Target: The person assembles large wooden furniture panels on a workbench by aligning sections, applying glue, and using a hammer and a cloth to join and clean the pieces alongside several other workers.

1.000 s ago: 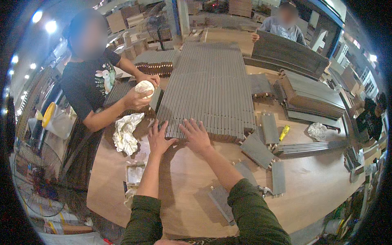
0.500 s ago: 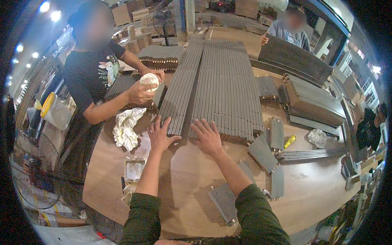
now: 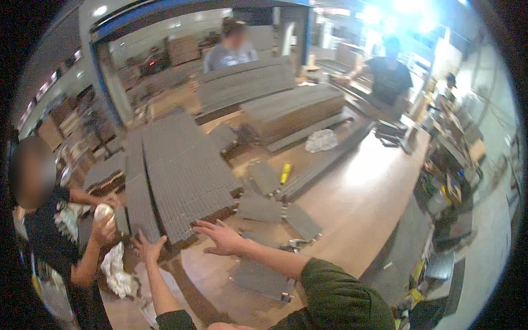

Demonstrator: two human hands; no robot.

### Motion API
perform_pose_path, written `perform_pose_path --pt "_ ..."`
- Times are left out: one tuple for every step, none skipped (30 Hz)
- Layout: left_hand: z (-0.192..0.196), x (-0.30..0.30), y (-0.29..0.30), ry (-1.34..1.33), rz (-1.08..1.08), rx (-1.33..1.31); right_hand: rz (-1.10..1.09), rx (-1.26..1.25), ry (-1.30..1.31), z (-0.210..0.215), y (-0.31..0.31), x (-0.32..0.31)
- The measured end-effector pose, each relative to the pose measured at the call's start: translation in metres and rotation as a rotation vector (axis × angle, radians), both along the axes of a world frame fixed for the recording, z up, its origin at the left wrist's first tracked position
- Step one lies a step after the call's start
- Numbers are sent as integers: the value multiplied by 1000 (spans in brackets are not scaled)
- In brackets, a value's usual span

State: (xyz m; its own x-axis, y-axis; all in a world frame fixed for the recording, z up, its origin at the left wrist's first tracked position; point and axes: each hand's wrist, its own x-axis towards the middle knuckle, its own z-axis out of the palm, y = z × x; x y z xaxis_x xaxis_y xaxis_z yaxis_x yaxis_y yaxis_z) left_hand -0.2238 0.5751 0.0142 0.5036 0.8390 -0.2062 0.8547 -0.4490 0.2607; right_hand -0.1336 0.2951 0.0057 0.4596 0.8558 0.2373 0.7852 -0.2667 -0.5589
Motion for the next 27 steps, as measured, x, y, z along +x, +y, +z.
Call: perform_pose_path --pt "-5 1 5 61 11 39 -56 44 82 15 -31 -7" --pt "0 8 -2 76 14 34 -155 61 96 12 -65 -11" --pt "4 13 -6 86 13 25 -258 77 105 4 -97 -22" --pt "8 16 -9 100 25 17 -340 131 105 3 -131 -34" --pt "1 16 -7 60 45 55 -414 184 108 1 -161 -48" --pt "-15 14 -6 -46 6 348 -548 204 103 -6 -187 -61" --pt "-36 8 -4 -158 -32 639 -680 223 102 -15 -210 -74" --pt "-45 7 0 -206 -49 726 -757 248 93 -27 -233 -87" --pt "-47 8 -1 -186 -40 664 -834 276 83 -40 -252 -99" --pt "-42 10 0 -121 -1 512 -908 319 76 -54 -261 -107" --pt "-34 11 -5 -48 41 374 -924 319 85 -68 -264 -111" --pt "-30 10 -10 0 70 295 -936 312 94 -79 -268 -115" --pt "-28 10 -16 26 82 253 -946 304 104 -88 -274 -117" --pt "-30 4 -21 30 99 236 -948 262 62 -78 -273 -116" --pt "-33 -4 -24 32 114 231 -947 214 31 -59 -269 -116" --pt "-36 -11 -30 23 128 225 -940 167 1 -50 -266 -118" --pt "-38 -15 -39 9 124 217 -960 228 -10 -61 -268 -117" --pt "-38 -22 -52 -2 124 198 -965 284 13 -68 -272 -116" --pt "-35 -31 -65 -42 97 168 -963 340 39 -74 -275 -115" --pt "-31 -46 -72 -45 76 154 -922 402 76 -76 -268 -112" --pt "-39 -55 -77 -45 61 141 -907 379 31 -75 -270 -111" --pt "-56 -69 -73 -103 89 226 -873 407 87 -70 -266 -111" --pt "-52 -70 -88 -137 35 209 -858 417 140 -67 -269 -114" --pt "-47 -74 -102 -105 29 128 -878 448 190 -67 -272 -114" --pt "-59 -87 -97 -105 48 189 -880 484 253 -68 -268 -113" --pt "-72 -100 -93 -102 65 246 -843 524 278 -75 -267 -111" --pt "-47 -95 -128 -52 1 166 -861 550 287 -89 -276 -109"
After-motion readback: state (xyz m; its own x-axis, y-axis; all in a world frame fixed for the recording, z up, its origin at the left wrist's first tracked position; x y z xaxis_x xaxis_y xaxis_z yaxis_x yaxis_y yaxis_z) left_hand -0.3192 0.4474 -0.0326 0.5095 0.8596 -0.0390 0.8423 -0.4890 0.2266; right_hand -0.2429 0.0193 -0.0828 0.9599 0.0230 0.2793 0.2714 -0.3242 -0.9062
